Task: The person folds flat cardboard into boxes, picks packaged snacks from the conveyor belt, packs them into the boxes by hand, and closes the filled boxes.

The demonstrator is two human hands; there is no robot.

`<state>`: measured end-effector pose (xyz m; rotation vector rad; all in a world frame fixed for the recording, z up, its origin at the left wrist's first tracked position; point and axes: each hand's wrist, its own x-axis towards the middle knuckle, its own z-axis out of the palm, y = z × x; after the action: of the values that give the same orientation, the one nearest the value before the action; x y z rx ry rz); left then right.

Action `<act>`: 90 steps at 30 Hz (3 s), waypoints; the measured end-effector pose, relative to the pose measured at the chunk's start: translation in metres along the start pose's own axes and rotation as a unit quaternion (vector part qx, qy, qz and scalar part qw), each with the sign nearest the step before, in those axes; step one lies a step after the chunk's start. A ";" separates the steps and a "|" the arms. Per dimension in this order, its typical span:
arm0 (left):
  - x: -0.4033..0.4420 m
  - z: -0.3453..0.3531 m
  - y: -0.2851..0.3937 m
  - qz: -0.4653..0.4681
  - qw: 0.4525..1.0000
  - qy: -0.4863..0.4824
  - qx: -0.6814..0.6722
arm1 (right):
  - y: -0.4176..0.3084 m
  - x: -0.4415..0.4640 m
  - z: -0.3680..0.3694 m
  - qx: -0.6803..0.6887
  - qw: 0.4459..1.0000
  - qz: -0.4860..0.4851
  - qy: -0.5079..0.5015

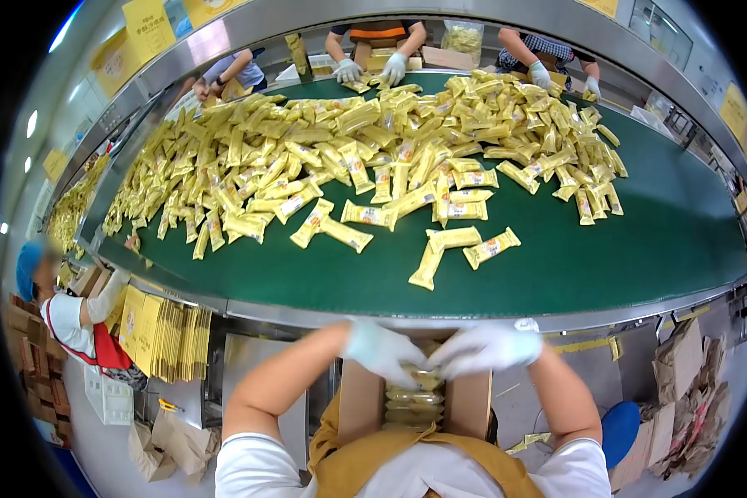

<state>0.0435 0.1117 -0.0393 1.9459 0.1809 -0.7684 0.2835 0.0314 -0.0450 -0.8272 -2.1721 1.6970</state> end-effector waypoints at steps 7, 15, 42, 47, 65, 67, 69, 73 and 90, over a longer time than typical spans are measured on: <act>-0.034 -0.093 -0.152 -0.093 0.808 0.578 -0.061 | 0.138 0.005 -0.140 -0.268 0.833 0.147 0.462; 0.068 -0.141 -0.150 -0.359 0.739 0.543 0.175 | 0.184 0.115 -0.168 -0.357 0.743 0.343 0.450; 0.031 -0.013 -0.172 -0.386 0.691 0.610 0.019 | 0.130 -0.026 -0.032 -0.309 0.668 0.346 0.582; 0.016 -0.030 -0.137 -0.294 0.693 0.658 -0.021 | 0.096 -0.007 -0.046 -0.305 0.832 0.001 0.462; -0.022 -0.106 -0.146 -0.468 0.707 0.524 0.080 | 0.069 0.106 -0.050 -0.427 0.899 -0.010 0.098; -0.025 -0.106 -0.156 -0.484 0.724 0.485 0.080 | 0.076 0.123 -0.046 -0.485 0.872 0.010 0.067; -0.021 -0.101 -0.159 -0.482 0.718 0.496 0.084 | 0.081 0.124 -0.043 -0.498 0.864 0.025 0.068; -0.018 -0.093 -0.162 -0.475 0.726 0.486 0.106 | 0.075 0.098 -0.043 -0.483 0.862 0.142 0.061; 0.007 -0.044 -0.143 -0.423 0.703 0.542 0.179 | 0.081 -0.005 -0.052 -0.465 0.810 0.326 0.147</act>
<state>0.0062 0.2187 -0.1380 2.4488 1.8666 -0.0352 0.3372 0.0823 -0.1070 -2.0995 -2.5830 0.4267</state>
